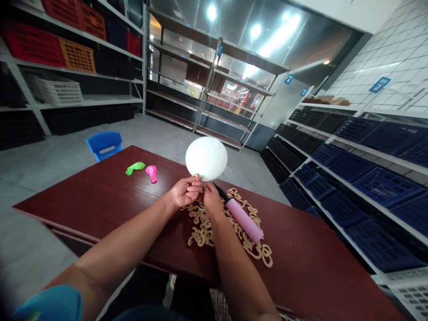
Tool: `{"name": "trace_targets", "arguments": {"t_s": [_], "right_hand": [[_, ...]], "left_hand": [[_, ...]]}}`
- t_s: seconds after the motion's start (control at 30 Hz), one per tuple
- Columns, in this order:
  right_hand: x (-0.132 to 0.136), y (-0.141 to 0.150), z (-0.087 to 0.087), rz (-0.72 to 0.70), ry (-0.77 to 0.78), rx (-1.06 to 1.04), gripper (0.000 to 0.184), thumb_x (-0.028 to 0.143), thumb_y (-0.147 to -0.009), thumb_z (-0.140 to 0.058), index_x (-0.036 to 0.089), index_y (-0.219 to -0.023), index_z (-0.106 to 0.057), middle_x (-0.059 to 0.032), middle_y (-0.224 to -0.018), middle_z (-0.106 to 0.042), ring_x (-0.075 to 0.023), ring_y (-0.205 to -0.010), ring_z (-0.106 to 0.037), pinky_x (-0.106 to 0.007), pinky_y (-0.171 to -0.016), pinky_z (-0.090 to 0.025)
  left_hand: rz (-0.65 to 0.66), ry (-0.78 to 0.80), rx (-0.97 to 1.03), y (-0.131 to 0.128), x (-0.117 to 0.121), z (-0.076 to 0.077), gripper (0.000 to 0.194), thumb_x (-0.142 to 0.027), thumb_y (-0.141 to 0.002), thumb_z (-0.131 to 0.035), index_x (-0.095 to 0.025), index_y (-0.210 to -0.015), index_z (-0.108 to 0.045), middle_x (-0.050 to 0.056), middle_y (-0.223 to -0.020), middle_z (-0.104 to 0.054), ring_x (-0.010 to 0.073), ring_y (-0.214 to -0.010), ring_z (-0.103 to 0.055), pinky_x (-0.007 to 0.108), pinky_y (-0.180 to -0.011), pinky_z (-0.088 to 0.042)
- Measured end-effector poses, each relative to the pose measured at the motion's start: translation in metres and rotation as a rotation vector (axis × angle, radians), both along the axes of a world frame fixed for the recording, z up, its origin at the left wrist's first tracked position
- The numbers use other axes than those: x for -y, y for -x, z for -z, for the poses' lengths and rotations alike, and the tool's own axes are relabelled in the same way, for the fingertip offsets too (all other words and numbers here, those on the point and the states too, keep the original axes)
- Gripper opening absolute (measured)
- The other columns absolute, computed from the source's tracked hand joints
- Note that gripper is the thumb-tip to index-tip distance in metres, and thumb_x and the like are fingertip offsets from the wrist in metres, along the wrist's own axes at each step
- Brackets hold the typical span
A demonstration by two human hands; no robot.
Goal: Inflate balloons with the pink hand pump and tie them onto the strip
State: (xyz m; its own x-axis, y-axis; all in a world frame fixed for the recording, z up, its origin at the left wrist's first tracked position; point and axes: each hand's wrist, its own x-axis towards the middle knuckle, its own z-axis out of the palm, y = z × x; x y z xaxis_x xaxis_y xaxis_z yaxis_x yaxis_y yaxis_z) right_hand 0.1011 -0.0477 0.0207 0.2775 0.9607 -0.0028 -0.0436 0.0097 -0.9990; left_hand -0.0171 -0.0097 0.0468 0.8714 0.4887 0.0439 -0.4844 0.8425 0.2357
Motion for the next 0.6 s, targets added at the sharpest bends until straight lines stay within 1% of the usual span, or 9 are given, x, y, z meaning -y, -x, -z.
{"name": "trace_targets", "arguments": {"t_s": [0.07, 0.13, 0.2, 0.3, 0.37, 0.43, 0.47, 0.53, 0.6], "right_hand": [[-0.001, 0.005, 0.005, -0.076, -0.098, -0.105, 0.030, 0.037, -0.072, -0.057, 0.022, -0.097, -0.060, -0.0014, -0.086, -0.065, -0.0135, -0.070, -0.060, -0.023, -0.053, -0.047], [0.000, 0.010, 0.007, -0.154, -0.181, -0.192, 0.033, 0.033, -0.072, -0.056, 0.023, -0.103, -0.059, -0.0021, -0.102, -0.063, -0.0160, -0.088, -0.059, -0.026, -0.067, -0.051], [0.001, 0.011, 0.008, -0.220, -0.208, -0.228, 0.036, 0.031, -0.072, -0.056, 0.023, -0.106, -0.058, -0.0027, -0.106, -0.061, -0.0172, -0.096, -0.057, -0.028, -0.075, -0.050], [0.001, 0.006, 0.012, -0.216, -0.224, -0.187, 0.037, 0.032, -0.070, -0.058, 0.024, -0.107, -0.058, -0.0022, -0.105, -0.061, -0.0163, -0.098, -0.056, -0.029, -0.080, -0.048], [0.001, 0.001, 0.015, -0.156, -0.218, -0.127, 0.035, 0.033, -0.069, -0.061, 0.023, -0.103, -0.060, -0.0016, -0.101, -0.063, -0.0148, -0.091, -0.057, -0.026, -0.077, -0.048], [0.000, -0.003, 0.016, -0.068, -0.167, -0.063, 0.032, 0.038, -0.069, -0.061, 0.021, -0.096, -0.062, -0.0009, -0.086, -0.064, -0.0128, -0.072, -0.058, -0.024, -0.063, -0.048], [0.001, -0.005, 0.015, -0.023, -0.137, -0.028, 0.031, 0.041, -0.069, -0.061, 0.020, -0.091, -0.062, 0.0001, -0.076, -0.063, -0.0112, -0.061, -0.055, -0.023, -0.054, -0.046], [0.002, -0.007, 0.013, 0.061, -0.099, 0.046, 0.030, 0.045, -0.068, -0.060, 0.018, -0.080, -0.061, 0.0032, -0.057, -0.056, -0.0078, -0.045, -0.045, -0.020, -0.041, -0.036], [0.004, -0.007, 0.010, 0.079, -0.097, 0.112, 0.029, 0.045, -0.067, -0.060, 0.017, -0.073, -0.059, 0.0046, -0.052, -0.050, -0.0066, -0.041, -0.040, -0.020, -0.038, -0.031]], "left_hand": [[0.052, 0.020, 0.016, 0.000, 0.004, -0.001, 0.015, -0.010, -0.083, -0.040, -0.014, -0.069, -0.038, -0.005, -0.055, -0.029, -0.0001, -0.034, -0.027, 0.010, -0.030, -0.014], [0.079, 0.039, 0.015, 0.000, 0.008, -0.002, 0.015, -0.012, -0.084, -0.040, -0.014, -0.070, -0.038, -0.006, -0.055, -0.029, 0.0005, -0.034, -0.027, 0.010, -0.030, -0.014], [0.099, 0.042, 0.017, -0.001, 0.011, -0.003, 0.014, -0.014, -0.085, -0.041, -0.015, -0.071, -0.038, -0.006, -0.054, -0.028, 0.0010, -0.033, -0.028, 0.010, -0.029, -0.014], [0.136, 0.030, 0.010, -0.002, 0.013, -0.004, 0.014, -0.013, -0.084, -0.042, -0.014, -0.071, -0.038, -0.006, -0.055, -0.030, 0.0007, -0.034, -0.029, 0.010, -0.029, -0.015], [0.122, 0.017, -0.017, -0.002, 0.011, -0.004, 0.014, -0.012, -0.084, -0.041, -0.014, -0.071, -0.039, -0.006, -0.056, -0.031, 0.0002, -0.034, -0.029, 0.010, -0.030, -0.015], [0.062, -0.009, -0.095, -0.003, 0.007, -0.003, 0.013, -0.011, -0.084, -0.041, -0.014, -0.071, -0.040, -0.006, -0.055, -0.031, 0.0001, -0.034, -0.027, 0.010, -0.030, -0.014], [0.019, -0.036, -0.156, -0.003, 0.005, -0.002, 0.013, -0.011, -0.083, -0.040, -0.014, -0.071, -0.040, -0.006, -0.054, -0.030, 0.0001, -0.033, -0.025, 0.010, -0.030, -0.013], [-0.097, -0.137, -0.326, -0.005, 0.001, 0.001, 0.012, -0.010, -0.081, -0.042, -0.014, -0.069, -0.041, -0.007, -0.051, -0.028, 0.0003, -0.032, -0.020, 0.011, -0.031, -0.010], [-0.259, -0.273, -0.558, -0.008, -0.002, 0.006, 0.012, -0.015, -0.079, -0.045, -0.014, -0.067, -0.043, -0.008, -0.049, -0.028, 0.0011, -0.032, -0.017, 0.014, -0.032, -0.008]]}}
